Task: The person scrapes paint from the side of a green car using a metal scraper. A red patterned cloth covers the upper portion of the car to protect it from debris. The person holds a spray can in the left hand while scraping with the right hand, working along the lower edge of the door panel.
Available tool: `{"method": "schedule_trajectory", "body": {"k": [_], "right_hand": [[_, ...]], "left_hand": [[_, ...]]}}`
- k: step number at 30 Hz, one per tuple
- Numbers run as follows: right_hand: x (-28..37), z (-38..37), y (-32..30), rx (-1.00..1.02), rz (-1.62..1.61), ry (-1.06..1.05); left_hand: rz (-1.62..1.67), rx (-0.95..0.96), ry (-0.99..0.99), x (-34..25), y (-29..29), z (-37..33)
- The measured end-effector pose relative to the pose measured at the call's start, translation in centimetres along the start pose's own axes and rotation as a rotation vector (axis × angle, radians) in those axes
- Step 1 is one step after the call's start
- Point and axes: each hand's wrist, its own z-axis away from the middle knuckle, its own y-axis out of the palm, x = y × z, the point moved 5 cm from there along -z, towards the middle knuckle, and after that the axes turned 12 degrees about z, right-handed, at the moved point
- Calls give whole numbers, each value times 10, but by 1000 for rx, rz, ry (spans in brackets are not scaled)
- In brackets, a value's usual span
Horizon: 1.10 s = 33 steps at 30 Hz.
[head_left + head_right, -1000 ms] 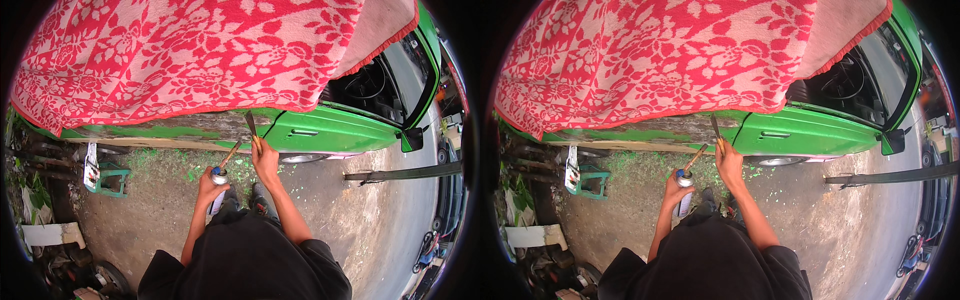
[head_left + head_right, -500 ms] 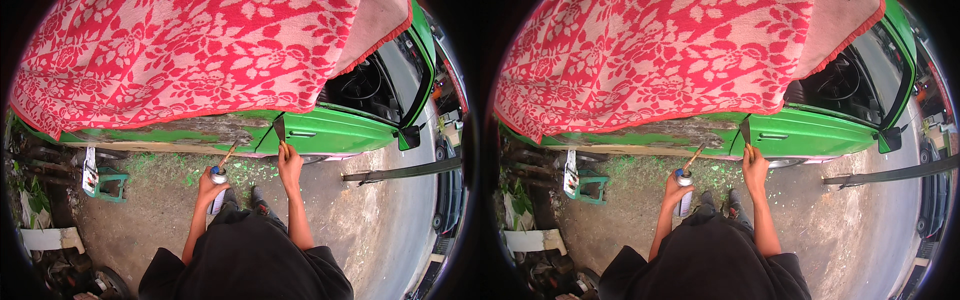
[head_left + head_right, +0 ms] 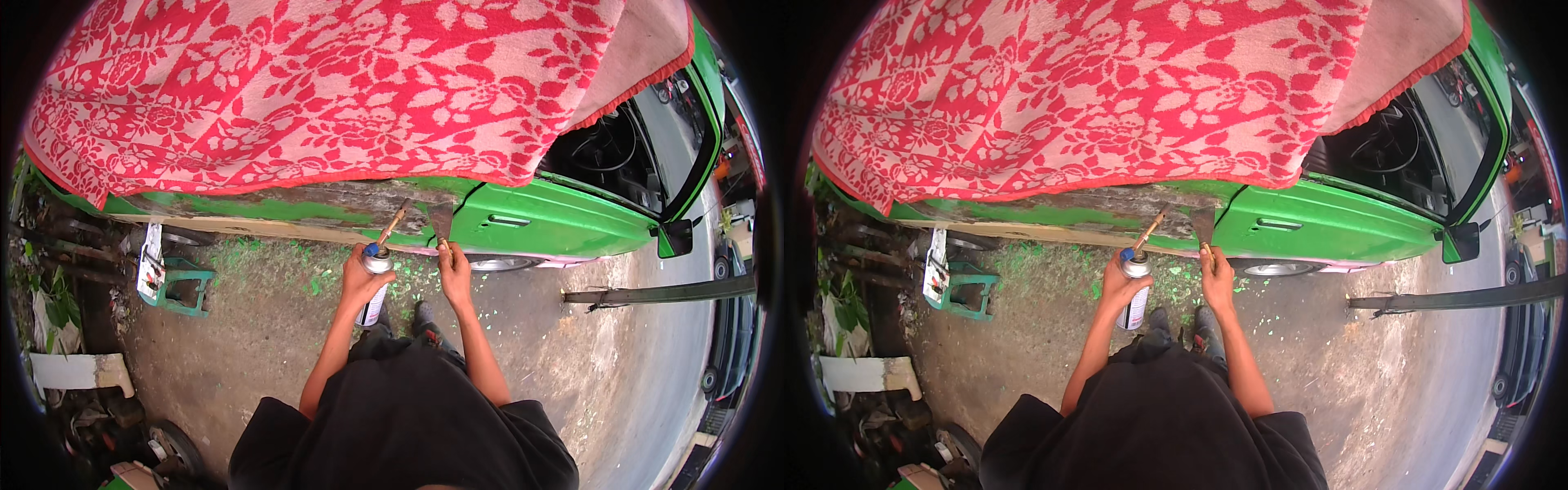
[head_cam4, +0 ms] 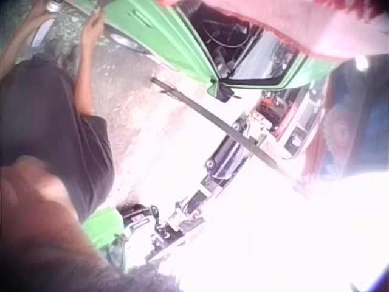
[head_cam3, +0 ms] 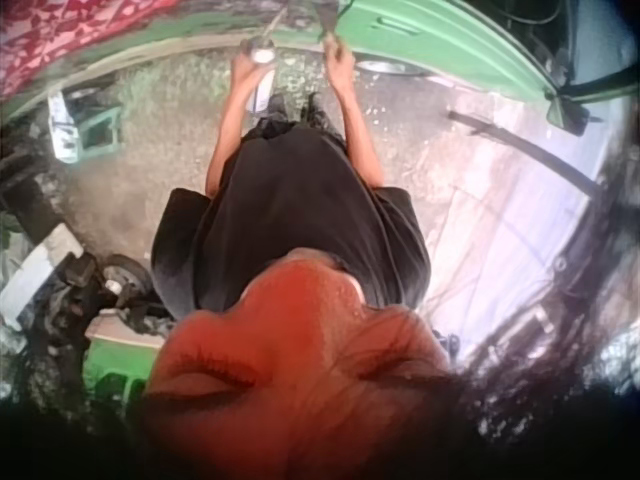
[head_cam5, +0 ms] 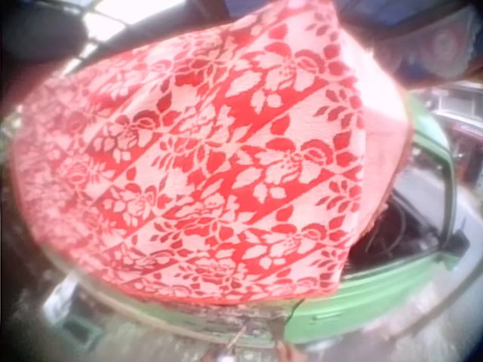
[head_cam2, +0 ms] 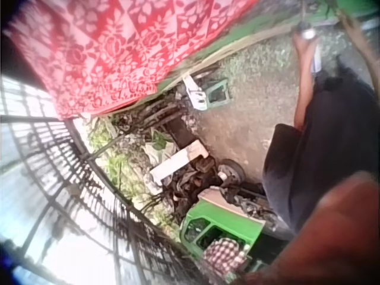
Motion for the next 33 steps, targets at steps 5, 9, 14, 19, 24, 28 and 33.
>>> {"method": "schedule_trajectory", "body": {"k": [5, 9, 14, 19, 24, 28, 33], "right_hand": [[6, 2, 12, -8, -72, -50], [8, 2, 17, 44, -135, -6], [15, -4, 15, 81, -133, 38], [21, -14, 16, 25, -141, -20], [11, -18, 18, -6, -92, -39], [7, -22, 16, -43, -72, -82], [7, -27, 14, -21, -54, -58]], "left_hand": [[-28, -13, -33, -4, 0, -17], [-138, -36, -55, -19, -4, -19], [-246, -29, -38, -39, -3, -16], [-228, -36, -61, -42, 0, -16], [-206, -49, -78, -41, 4, -17], [-253, -46, -51, -42, 6, -18], [-231, -62, -68, -37, 8, -18]]}}
